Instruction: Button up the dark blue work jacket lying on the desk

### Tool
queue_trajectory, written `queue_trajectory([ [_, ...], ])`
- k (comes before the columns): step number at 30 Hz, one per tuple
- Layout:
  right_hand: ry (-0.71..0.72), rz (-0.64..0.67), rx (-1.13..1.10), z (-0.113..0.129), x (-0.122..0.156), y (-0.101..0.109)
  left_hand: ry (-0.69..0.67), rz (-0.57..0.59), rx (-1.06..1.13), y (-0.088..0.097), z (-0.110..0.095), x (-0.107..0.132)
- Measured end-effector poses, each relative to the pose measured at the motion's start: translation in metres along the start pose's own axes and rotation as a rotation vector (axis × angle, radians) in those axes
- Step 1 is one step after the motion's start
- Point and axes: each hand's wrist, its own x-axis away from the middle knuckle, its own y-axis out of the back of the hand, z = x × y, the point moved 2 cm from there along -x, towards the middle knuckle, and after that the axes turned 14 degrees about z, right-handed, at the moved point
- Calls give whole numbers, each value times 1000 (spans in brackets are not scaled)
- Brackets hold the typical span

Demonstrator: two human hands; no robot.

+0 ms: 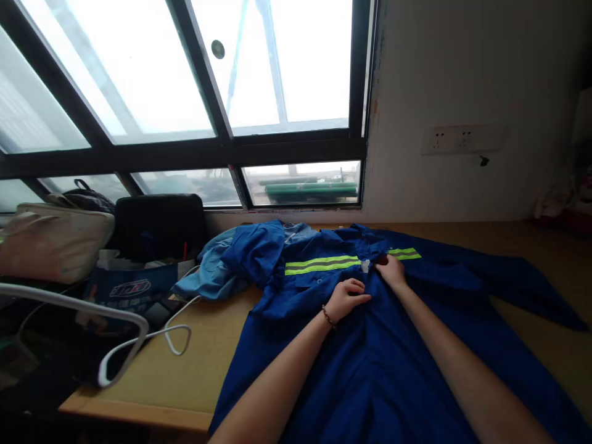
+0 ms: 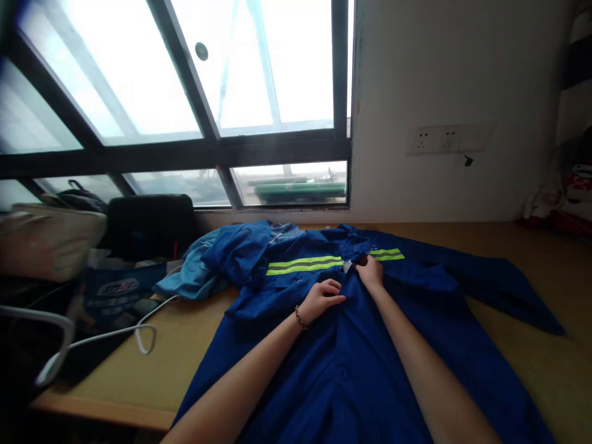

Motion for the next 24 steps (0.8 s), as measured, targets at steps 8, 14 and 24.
queue_trajectory([
  [8, 450, 59, 171, 78, 95, 17, 220, 104, 379, -1, 5, 9],
  [14, 606, 385, 135, 72, 133, 7, 243, 165, 492, 2, 6, 10],
  [24, 611, 347, 102, 61, 124, 17, 279, 214, 484, 3, 4, 11],
])
